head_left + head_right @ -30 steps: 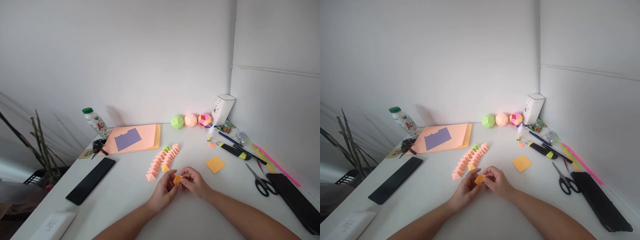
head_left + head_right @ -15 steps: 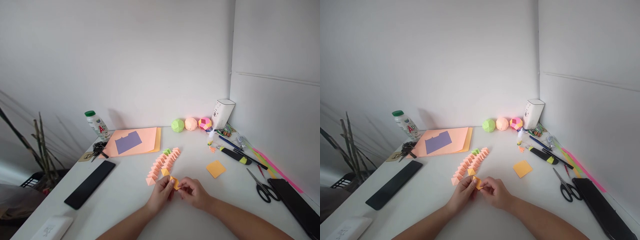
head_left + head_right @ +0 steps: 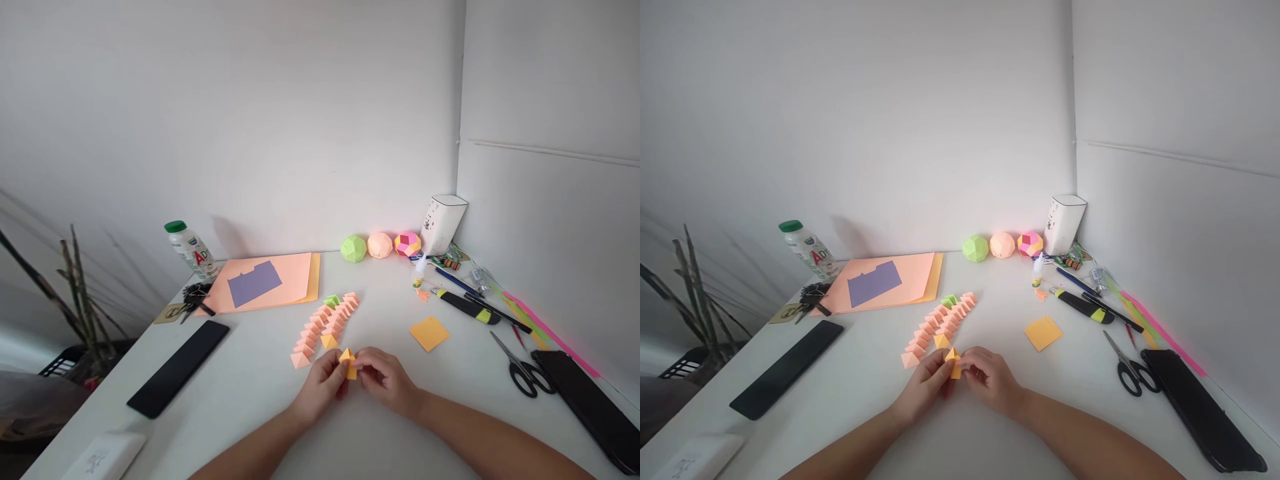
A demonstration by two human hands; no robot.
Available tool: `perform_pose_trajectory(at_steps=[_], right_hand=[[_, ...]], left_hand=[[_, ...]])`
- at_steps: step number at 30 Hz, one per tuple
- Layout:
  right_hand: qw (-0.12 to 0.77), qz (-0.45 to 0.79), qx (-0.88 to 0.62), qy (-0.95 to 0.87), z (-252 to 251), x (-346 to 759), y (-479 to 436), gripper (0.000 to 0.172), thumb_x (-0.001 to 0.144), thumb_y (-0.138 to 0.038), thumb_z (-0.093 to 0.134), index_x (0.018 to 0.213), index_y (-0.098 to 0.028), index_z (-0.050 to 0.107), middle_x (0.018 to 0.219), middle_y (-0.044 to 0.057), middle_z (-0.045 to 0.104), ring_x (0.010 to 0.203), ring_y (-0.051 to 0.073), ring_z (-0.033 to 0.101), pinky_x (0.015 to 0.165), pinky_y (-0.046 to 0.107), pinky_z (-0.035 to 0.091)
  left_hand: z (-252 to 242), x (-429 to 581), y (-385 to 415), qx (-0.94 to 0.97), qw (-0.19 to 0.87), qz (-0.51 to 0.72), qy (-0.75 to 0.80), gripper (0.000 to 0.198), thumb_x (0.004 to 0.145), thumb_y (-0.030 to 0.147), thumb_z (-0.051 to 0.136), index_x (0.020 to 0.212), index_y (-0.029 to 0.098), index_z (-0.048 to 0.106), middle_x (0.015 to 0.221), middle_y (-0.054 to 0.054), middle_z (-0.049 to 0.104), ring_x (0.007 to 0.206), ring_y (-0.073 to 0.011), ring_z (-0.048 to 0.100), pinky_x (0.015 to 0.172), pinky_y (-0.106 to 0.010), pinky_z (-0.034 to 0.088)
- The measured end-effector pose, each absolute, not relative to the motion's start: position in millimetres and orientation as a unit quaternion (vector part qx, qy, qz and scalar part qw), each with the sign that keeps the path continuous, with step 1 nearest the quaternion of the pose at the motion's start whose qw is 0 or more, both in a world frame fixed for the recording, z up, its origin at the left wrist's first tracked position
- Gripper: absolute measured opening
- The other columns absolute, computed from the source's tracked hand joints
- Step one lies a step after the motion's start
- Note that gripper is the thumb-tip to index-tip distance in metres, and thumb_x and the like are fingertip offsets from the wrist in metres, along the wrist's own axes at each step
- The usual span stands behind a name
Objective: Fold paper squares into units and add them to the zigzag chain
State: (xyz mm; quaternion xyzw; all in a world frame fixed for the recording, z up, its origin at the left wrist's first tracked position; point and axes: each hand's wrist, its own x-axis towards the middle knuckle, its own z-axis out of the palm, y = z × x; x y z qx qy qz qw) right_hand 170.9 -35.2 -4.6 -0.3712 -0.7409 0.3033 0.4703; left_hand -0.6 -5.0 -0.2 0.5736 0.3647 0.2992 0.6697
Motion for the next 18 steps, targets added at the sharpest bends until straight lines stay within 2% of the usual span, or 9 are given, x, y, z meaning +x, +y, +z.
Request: perform_pose_trajectory(at_steps=[3,7,12,18], right_hand=[[0.486,0.287,-0.36,-0.743,-1,170,-34,0.012,0.086,-0.02,0.047,0.088,-0.02,0.059,0.077,0.006,0.058,0.073,0.016,0.057,0.061,0.026,0.048],[0.485,0.276,-0.379,-0.738,-2,169,-34,0.011,0.085,-0.02,0.051,0.081,-0.02,0.062,0.072,0.004,0.057,0.067,0.015,0.056,0.059,0.026,0.048],[0.479,0.258,-0.395,-0.74,-8,169,-34,0.015,0.085,-0.017,0.048,0.086,-0.018,0.063,0.078,0.006,0.056,0.06,0.013,0.053,0.05,0.023,0.044],[0.485,0.234,-0.388,-0.748,-11,169,-33,0.017,0.085,-0.014,0.048,0.088,-0.019,0.064,0.078,0.005,0.055,0.067,0.014,0.056,0.058,0.025,0.048]], left_hand=[[0,0,-5,0.566,0.675,0.294,0.371,0.033,0.082,0.048,0.051,0.07,0.018,0.044,0.05,0.006,0.047,0.046,-0.0083,0.042,0.048,-0.021,0.032],[0,3,-5,0.55,0.683,0.302,0.373,0.034,0.08,0.05,0.052,0.071,0.018,0.044,0.052,0.006,0.051,0.043,-0.0076,0.044,0.045,-0.02,0.033],[1,3,-6,0.554,0.686,0.29,0.372,0.035,0.081,0.051,0.05,0.072,0.017,0.046,0.05,0.004,0.054,0.039,-0.0076,0.045,0.042,-0.02,0.033],[8,1,-5,0.562,0.688,0.27,0.37,0.036,0.082,0.05,0.048,0.073,0.016,0.05,0.05,0.003,0.054,0.04,-0.0077,0.045,0.043,-0.02,0.033]])
